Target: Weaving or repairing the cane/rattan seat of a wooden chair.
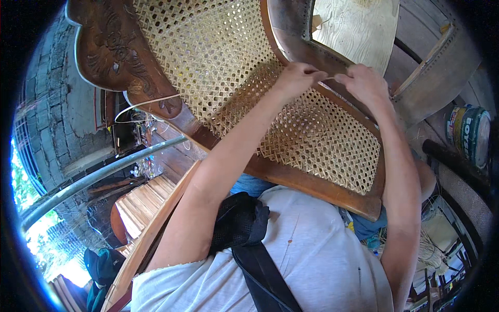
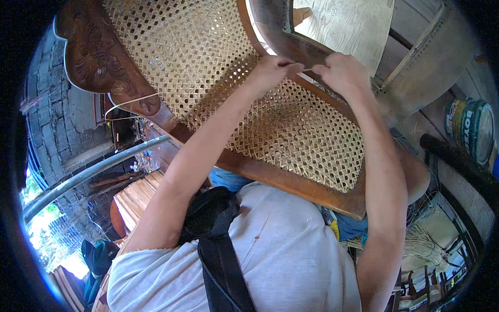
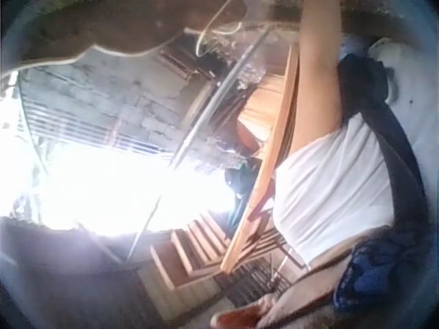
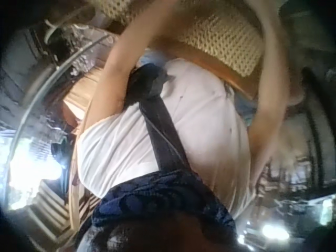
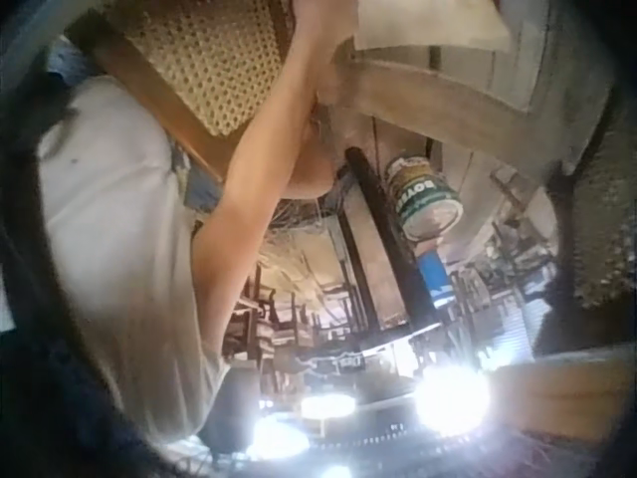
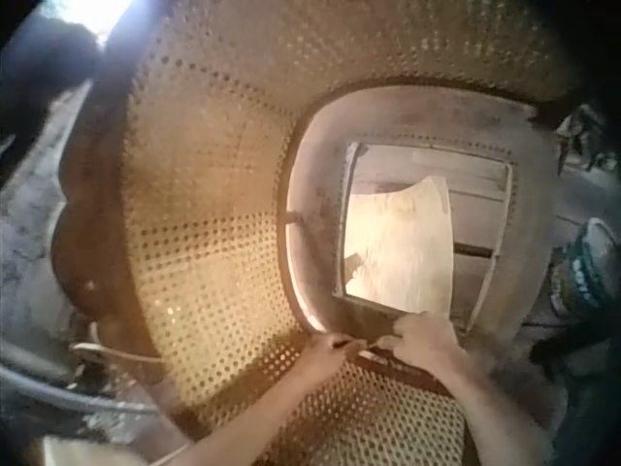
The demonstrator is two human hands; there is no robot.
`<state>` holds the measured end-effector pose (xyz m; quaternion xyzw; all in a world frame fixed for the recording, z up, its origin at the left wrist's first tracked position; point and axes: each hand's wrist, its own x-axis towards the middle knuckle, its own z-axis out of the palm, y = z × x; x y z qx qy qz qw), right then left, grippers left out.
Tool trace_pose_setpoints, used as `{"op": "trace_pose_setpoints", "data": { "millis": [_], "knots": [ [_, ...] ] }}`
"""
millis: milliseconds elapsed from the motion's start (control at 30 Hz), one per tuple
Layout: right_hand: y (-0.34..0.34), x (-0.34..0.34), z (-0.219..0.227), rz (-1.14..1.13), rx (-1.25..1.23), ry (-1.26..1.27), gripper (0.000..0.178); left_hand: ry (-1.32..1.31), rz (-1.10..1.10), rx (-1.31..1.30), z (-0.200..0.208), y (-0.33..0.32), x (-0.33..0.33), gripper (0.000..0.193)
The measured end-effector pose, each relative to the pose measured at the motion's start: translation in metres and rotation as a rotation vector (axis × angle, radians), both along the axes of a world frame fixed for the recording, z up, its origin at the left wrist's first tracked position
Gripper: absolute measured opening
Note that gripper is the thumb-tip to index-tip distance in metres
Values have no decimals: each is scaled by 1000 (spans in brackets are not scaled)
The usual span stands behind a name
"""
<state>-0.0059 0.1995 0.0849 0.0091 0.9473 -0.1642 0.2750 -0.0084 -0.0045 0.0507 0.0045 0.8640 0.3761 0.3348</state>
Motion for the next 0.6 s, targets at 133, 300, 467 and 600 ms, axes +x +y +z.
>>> {"op": "trace_pose_setpoints", "data": {
  "millis": [133,300,467,600],
  "knots": [
    [-25,-6,-16,155,-174,-152,28,120,-111,-197,12,-22,1,36],
    [-56,-8,-10,187,-151,-367,34,302,-233,-348,-12,-33,1,41],
    [-73,-1,-22,143,-194,-242,29,314,-243,-371,-14,-33,1,32],
    [-76,2,-35,193,-230,-69,28,337,-244,-348,-36,-39,0,27]
  ]
}}
